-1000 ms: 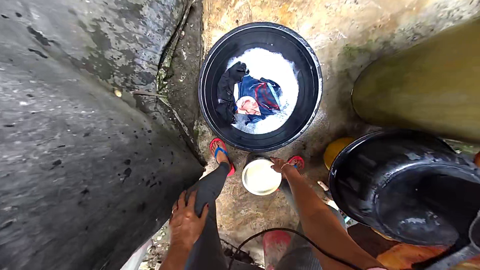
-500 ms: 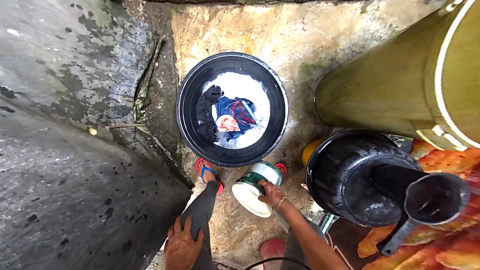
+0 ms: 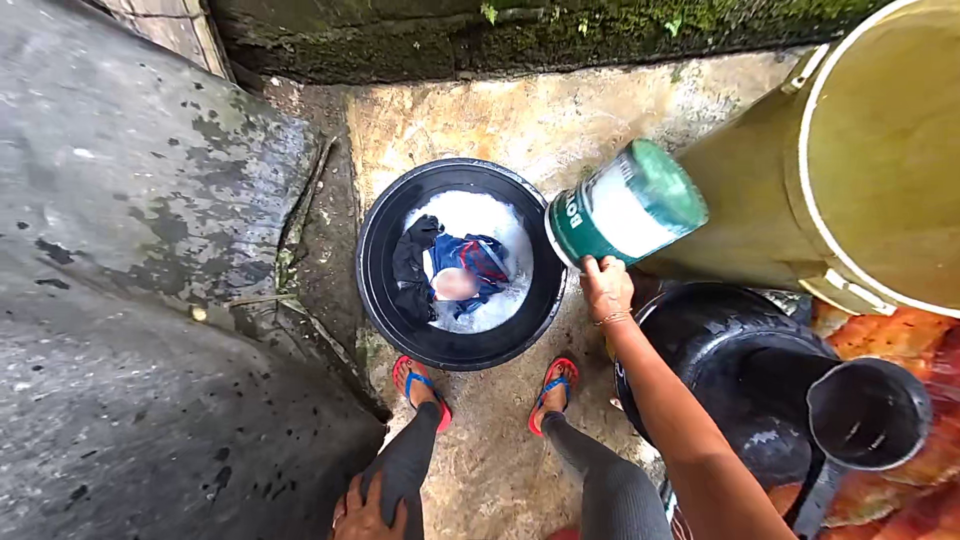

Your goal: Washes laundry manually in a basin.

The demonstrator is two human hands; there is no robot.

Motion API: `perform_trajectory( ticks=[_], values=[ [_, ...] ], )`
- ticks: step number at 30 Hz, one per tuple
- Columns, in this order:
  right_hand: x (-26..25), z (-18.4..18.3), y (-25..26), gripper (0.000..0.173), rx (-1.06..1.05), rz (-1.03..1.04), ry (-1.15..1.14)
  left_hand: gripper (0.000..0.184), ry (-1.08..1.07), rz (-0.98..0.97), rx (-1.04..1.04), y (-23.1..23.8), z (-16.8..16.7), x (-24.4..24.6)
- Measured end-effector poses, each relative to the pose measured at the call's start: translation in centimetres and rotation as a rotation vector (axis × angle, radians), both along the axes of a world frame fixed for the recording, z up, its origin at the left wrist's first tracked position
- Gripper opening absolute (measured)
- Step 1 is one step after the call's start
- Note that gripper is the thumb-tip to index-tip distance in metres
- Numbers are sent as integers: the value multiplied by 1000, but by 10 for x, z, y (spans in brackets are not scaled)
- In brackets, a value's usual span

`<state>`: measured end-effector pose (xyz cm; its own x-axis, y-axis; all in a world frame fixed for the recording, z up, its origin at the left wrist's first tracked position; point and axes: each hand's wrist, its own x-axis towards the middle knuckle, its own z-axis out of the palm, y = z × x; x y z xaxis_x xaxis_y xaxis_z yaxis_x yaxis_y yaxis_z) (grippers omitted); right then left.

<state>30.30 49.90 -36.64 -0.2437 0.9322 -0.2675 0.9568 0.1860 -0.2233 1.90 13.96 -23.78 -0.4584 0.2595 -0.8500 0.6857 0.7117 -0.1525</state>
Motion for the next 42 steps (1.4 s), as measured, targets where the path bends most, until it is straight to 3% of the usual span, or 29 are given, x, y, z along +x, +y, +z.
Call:
perform_trajectory(
  ticks=[3,14,18,21,23,26,29,32,34,36,42],
  values=[
    [-6,-22,3,40,-287,106,-156,64,8,19,-9,1,3,0],
    [9,15,33,41,-80,-86,-72,65,6,0,-14,1,-2,3],
    [-4,-9,23,39,-272,-1,-136,66,12,-2,-21,3,-3,5],
    [2,-4,23,42,-287,-38,-117,65,16,-4,-9,-2,-4,5],
    [19,14,27,51,-242,-147,14,65,7,-2,-11,-1,-3,5],
    [54,35,26,59,-229,-343,422,66,-6,-2,-17,1,-1,5],
    [70,52,3,44,-397,-598,851,67,-13,-18,-28,2,-3,5],
    [60,69,-23,39,-589,-679,1044,66,-8,-33,-18,1,-4,5],
    [48,72,-38,38,-664,-641,1061,66,-5,-42,-25,1,-4,5],
    [35,73,-51,43,-741,-533,930,66,3,-47,-26,0,-5,5],
    [-1,43,-98,60,-1119,151,359,65,47,-39,16,-5,-10,-3]
  ],
)
